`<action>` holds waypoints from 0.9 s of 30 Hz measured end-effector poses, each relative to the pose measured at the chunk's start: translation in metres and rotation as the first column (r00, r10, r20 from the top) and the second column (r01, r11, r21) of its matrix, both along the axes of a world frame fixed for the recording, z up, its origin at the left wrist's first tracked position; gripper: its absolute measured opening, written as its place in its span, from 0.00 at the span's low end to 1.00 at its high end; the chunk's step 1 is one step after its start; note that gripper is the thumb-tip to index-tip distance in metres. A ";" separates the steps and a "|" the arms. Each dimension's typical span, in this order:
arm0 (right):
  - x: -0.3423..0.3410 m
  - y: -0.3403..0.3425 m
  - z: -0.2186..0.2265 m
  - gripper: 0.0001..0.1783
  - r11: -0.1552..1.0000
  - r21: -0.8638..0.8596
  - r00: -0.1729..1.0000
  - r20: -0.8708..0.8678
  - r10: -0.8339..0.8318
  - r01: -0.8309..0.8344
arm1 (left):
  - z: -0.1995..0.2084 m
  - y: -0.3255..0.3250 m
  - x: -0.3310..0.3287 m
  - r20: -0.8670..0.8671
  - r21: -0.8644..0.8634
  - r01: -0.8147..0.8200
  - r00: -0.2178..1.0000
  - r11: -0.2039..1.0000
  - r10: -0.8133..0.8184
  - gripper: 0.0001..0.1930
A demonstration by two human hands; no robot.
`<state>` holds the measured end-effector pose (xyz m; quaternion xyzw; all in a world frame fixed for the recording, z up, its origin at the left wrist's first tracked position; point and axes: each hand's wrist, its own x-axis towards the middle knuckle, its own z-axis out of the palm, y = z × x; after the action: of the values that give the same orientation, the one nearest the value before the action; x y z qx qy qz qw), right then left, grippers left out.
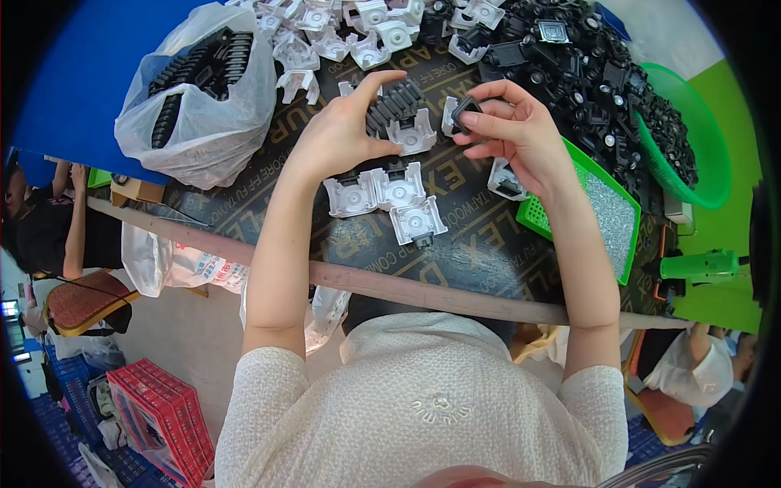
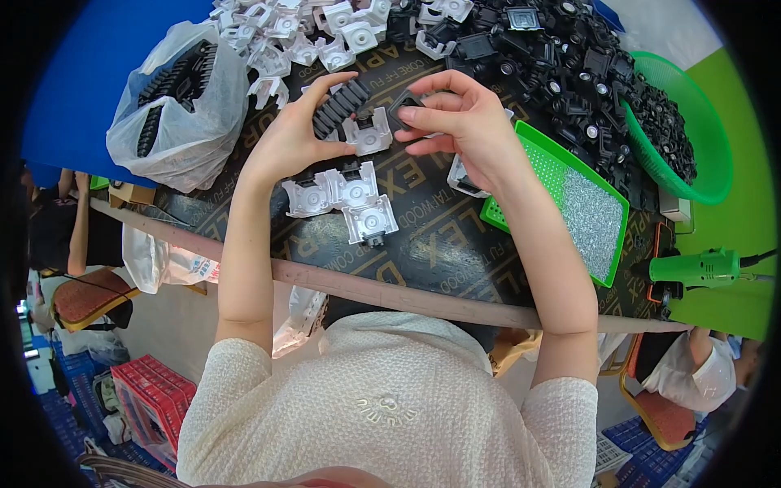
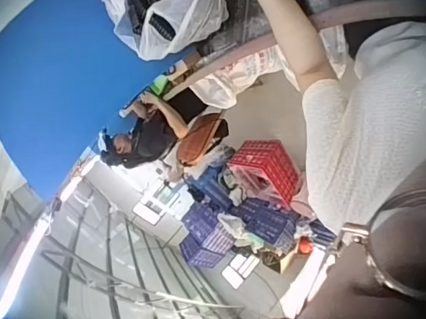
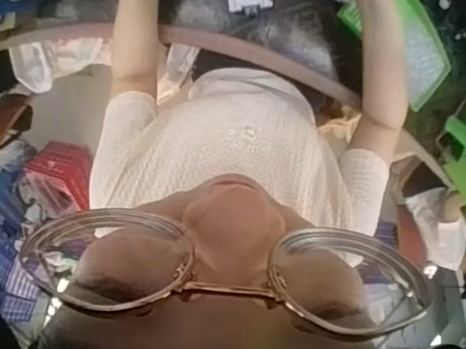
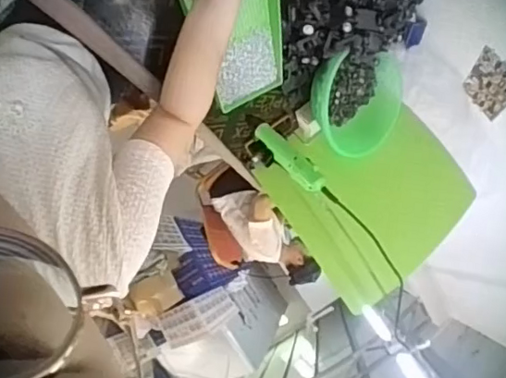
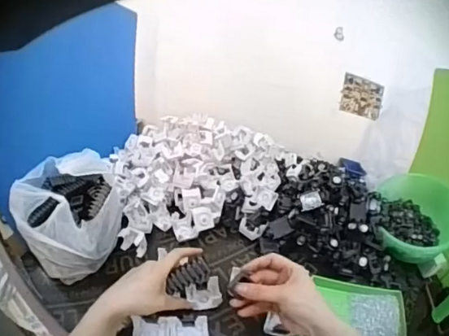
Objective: The person assembles black and white plastic components together by hand at a factory workbench.
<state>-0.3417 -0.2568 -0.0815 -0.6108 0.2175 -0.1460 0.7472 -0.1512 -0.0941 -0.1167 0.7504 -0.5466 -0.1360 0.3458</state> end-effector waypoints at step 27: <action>-0.006 0.025 -0.047 0.19 0.061 -0.981 0.949 -0.196 -0.245 -0.186 | -0.004 -0.001 -0.001 0.079 -0.026 0.024 0.997 0.999 -0.022 0.45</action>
<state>-0.3481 -0.2314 -0.1283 -0.9646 0.1851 -0.1719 0.0758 -0.1518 -0.0951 -0.1206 0.7443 -0.5701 -0.1030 0.3323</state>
